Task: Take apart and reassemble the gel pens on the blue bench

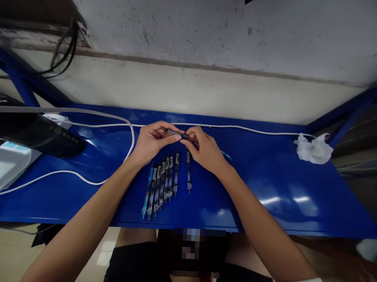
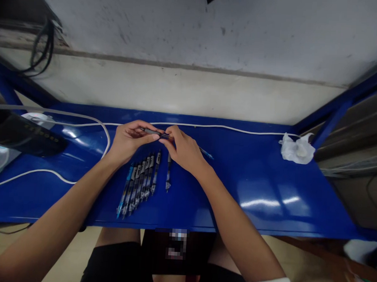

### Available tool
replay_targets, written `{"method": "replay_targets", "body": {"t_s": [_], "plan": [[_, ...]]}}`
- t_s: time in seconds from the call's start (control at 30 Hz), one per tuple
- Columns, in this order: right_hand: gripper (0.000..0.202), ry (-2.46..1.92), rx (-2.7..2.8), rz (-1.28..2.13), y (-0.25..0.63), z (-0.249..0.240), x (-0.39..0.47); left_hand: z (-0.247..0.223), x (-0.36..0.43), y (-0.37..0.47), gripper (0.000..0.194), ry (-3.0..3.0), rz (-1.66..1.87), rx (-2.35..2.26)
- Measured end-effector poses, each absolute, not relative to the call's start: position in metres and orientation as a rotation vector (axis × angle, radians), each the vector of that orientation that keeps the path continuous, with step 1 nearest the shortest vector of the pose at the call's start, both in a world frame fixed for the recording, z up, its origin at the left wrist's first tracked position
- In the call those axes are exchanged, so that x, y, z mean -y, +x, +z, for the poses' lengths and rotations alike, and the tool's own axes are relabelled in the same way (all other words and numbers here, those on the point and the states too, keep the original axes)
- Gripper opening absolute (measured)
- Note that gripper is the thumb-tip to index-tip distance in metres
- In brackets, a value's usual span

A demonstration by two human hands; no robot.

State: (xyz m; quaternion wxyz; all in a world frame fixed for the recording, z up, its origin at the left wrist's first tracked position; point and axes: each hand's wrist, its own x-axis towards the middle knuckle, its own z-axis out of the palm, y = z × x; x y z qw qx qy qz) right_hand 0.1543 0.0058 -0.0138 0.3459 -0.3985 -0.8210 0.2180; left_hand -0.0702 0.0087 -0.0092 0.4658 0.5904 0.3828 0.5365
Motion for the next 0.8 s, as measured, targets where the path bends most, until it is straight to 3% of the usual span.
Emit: {"method": "replay_targets", "body": {"t_s": [0.8], "plan": [[0.017, -1.052, 2.162, 0.52, 0.1533, -0.0124, -0.0051, -0.009, -0.0075, -0.0704, 0.035, 1.507, 1.332, -0.945]]}}
